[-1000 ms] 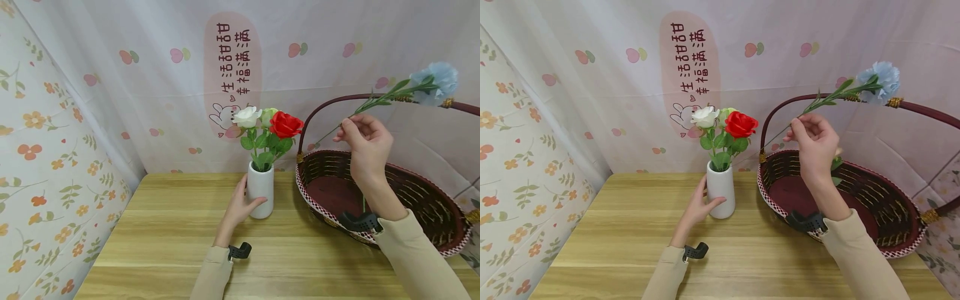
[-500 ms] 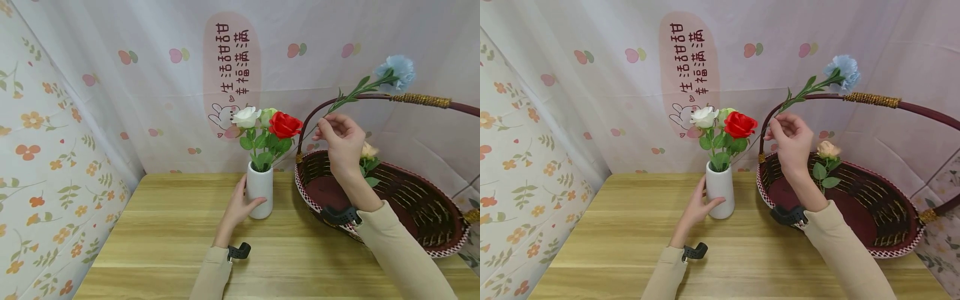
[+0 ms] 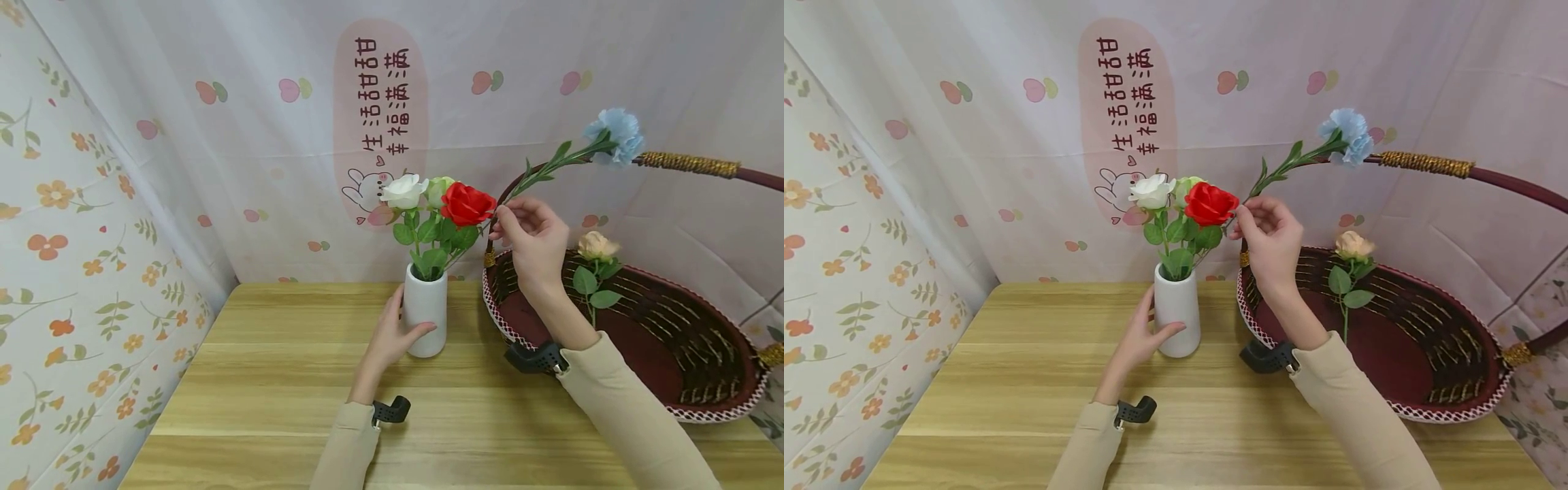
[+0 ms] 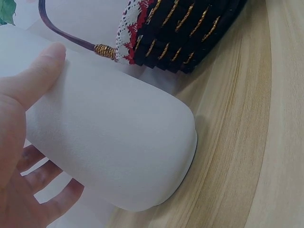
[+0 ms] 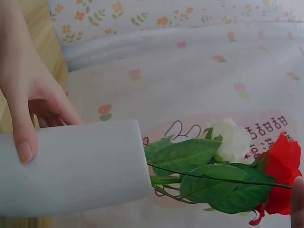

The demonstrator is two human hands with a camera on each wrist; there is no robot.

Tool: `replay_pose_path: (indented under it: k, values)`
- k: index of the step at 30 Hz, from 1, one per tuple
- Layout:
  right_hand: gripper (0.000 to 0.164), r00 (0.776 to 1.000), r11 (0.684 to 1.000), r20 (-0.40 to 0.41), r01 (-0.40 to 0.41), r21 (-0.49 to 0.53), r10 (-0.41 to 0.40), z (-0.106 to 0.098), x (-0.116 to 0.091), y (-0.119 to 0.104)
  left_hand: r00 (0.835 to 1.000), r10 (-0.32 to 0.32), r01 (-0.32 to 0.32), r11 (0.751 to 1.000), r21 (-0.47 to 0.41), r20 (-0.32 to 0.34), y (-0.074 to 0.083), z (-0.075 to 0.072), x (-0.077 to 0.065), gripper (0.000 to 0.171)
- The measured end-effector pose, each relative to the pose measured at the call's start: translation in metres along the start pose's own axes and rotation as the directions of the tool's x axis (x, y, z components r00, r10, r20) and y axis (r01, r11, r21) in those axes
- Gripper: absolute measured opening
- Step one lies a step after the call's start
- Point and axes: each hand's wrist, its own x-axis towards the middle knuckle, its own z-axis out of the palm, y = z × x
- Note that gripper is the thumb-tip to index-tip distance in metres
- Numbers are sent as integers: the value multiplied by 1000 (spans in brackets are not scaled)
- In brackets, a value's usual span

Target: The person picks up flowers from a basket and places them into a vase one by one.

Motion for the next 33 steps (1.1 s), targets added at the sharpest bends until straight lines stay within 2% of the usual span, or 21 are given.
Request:
replay_pose_path:
  k: [17, 23, 33]
  values:
    - [15, 1000, 998, 14, -13, -64, 14, 12, -9, 18, 1000, -7, 7, 1000, 2, 4, 0, 1, -1, 93]
    - [20, 999, 991, 32, -37, -131, 41, 15, -13, 22, 1000, 4, -4, 1000, -1, 2, 0, 1, -1, 92]
    - [19, 995, 974, 77, -49, -220, 68, 18, -21, 32, 1000, -5, 4, 1000, 3, 3, 0, 0, -1, 94]
